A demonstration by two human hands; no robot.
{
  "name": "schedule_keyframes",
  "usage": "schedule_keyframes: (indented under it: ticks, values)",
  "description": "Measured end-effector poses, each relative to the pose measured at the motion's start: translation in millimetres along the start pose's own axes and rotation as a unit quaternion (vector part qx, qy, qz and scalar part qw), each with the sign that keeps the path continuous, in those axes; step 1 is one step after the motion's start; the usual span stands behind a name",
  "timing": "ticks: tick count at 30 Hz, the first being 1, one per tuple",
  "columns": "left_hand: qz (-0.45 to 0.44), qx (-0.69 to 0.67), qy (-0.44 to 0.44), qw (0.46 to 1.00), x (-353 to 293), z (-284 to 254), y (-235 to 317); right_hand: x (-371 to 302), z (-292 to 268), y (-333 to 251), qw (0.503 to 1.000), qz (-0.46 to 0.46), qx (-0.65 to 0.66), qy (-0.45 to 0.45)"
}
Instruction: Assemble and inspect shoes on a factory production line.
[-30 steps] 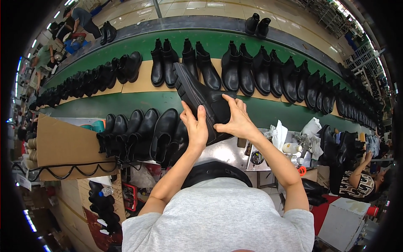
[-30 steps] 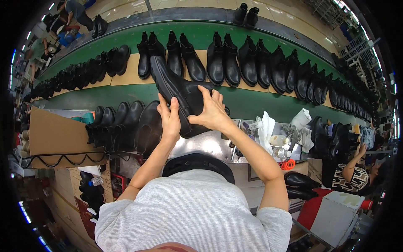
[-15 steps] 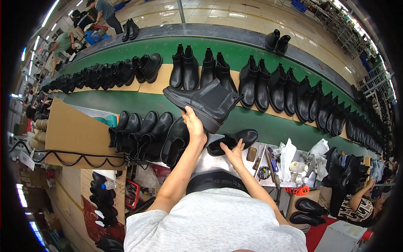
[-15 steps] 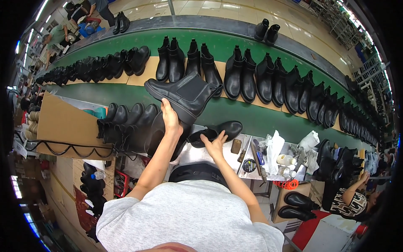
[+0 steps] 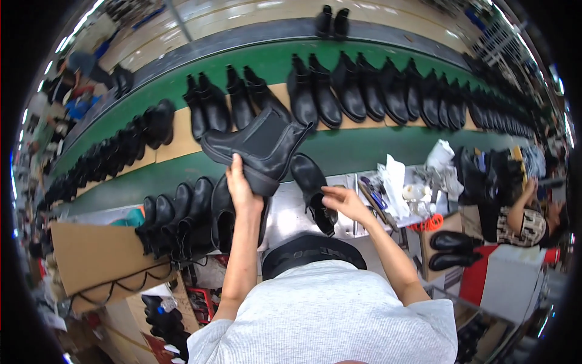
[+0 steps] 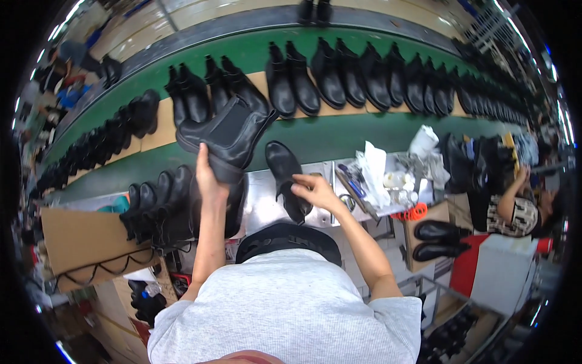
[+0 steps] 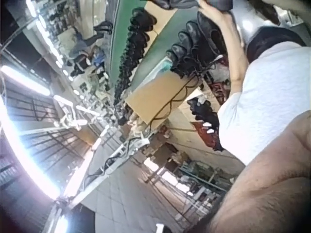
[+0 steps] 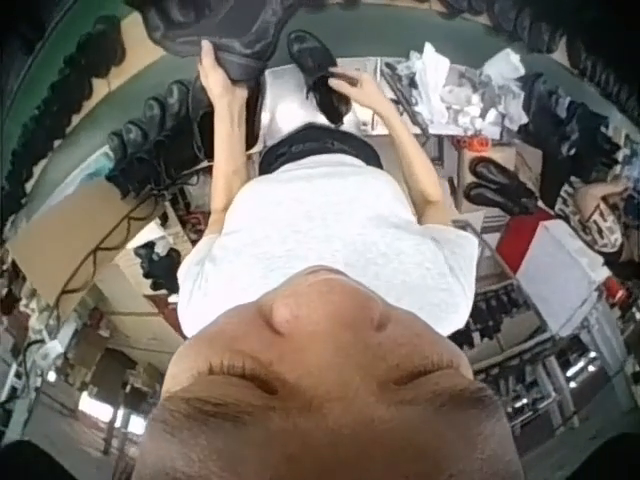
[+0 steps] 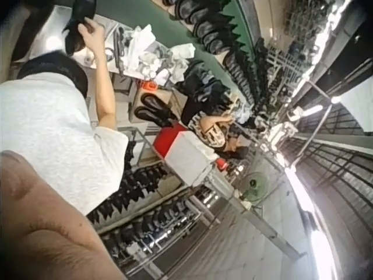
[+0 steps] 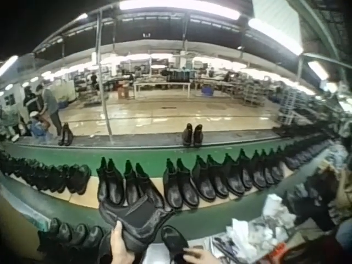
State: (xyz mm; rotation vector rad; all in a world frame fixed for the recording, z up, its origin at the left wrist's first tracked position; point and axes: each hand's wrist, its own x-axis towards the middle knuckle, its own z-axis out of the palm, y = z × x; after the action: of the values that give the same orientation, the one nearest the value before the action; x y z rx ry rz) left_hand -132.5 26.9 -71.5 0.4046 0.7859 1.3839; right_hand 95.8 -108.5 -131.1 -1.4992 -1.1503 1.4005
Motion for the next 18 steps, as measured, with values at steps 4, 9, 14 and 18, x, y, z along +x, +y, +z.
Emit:
schedule_keyframes:
  ticks: [4,9,14,18]
  values:
    - [-0.068,-0.018,-0.045,0.996,-12,22,9,-14,-57,28,0.901,0.012,-0.270,0.340]
    - [-0.031,-0.001,-0.051,0.998,-24,43,11,-15,-77,72,0.796,0.160,-0.504,0.295]
    - [0.026,0.038,0.027,0.999,-31,48,10,-17,-81,124,0.734,0.067,-0.579,0.348]
    - [0.057,0.103,0.107,0.987,-36,54,13,-26,-80,96,0.771,0.042,-0.537,0.339]
